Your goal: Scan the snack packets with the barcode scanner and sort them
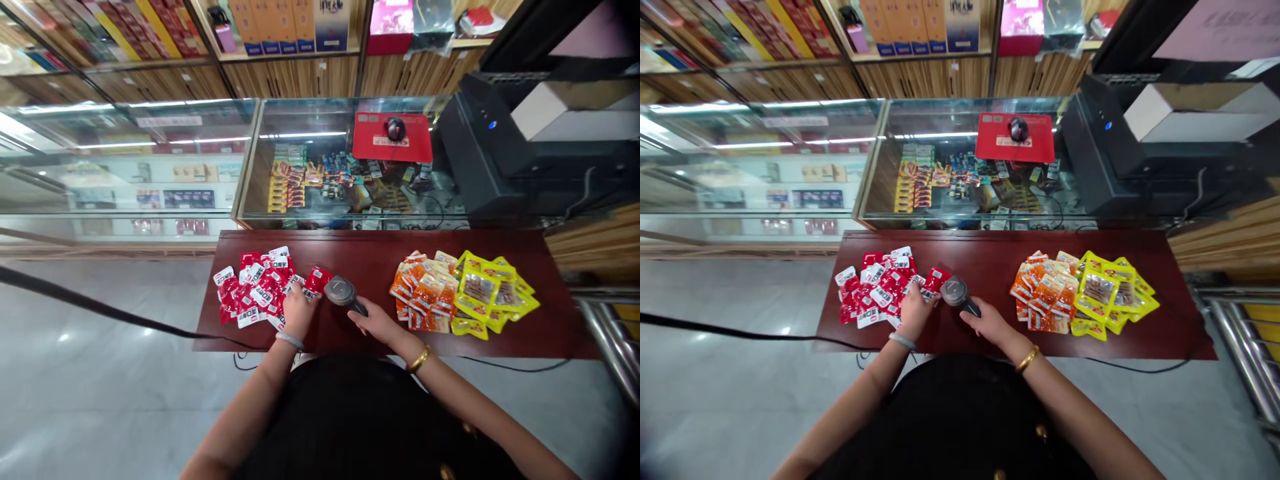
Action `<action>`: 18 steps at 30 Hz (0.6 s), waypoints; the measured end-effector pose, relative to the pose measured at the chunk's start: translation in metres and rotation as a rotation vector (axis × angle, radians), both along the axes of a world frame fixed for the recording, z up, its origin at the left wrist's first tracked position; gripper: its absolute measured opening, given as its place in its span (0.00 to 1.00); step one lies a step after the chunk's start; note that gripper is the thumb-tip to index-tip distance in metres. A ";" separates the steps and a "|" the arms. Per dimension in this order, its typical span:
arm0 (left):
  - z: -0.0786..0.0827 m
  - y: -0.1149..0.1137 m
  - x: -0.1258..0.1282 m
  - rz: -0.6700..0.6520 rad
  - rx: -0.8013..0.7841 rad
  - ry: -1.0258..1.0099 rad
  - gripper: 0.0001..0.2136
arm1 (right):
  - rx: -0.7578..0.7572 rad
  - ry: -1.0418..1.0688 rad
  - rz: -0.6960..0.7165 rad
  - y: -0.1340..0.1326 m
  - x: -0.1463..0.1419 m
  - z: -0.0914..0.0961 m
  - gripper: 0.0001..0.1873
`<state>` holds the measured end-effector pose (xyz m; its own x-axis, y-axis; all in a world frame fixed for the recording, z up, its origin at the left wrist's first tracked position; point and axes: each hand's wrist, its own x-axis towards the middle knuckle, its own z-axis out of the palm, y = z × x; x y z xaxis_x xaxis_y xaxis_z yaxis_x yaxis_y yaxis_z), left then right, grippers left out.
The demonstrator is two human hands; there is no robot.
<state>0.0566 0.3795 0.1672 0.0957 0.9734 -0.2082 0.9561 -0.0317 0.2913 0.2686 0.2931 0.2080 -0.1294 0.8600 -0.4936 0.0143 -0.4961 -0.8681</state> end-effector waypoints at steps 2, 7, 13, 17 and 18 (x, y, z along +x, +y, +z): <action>0.002 0.007 -0.012 0.051 0.067 0.068 0.25 | -0.011 0.012 0.005 0.000 -0.006 -0.002 0.28; 0.006 0.021 -0.028 0.117 0.184 0.117 0.25 | -0.007 0.016 0.001 -0.005 -0.011 -0.006 0.29; 0.015 0.018 -0.005 -0.137 0.184 0.100 0.27 | -0.016 -0.011 -0.054 -0.021 -0.004 -0.010 0.28; 0.014 0.012 0.022 -0.463 0.093 0.101 0.26 | -0.046 -0.009 -0.110 -0.034 0.005 -0.011 0.29; 0.011 0.012 0.027 -0.503 0.078 0.104 0.26 | -0.060 -0.002 -0.127 -0.037 0.007 -0.011 0.30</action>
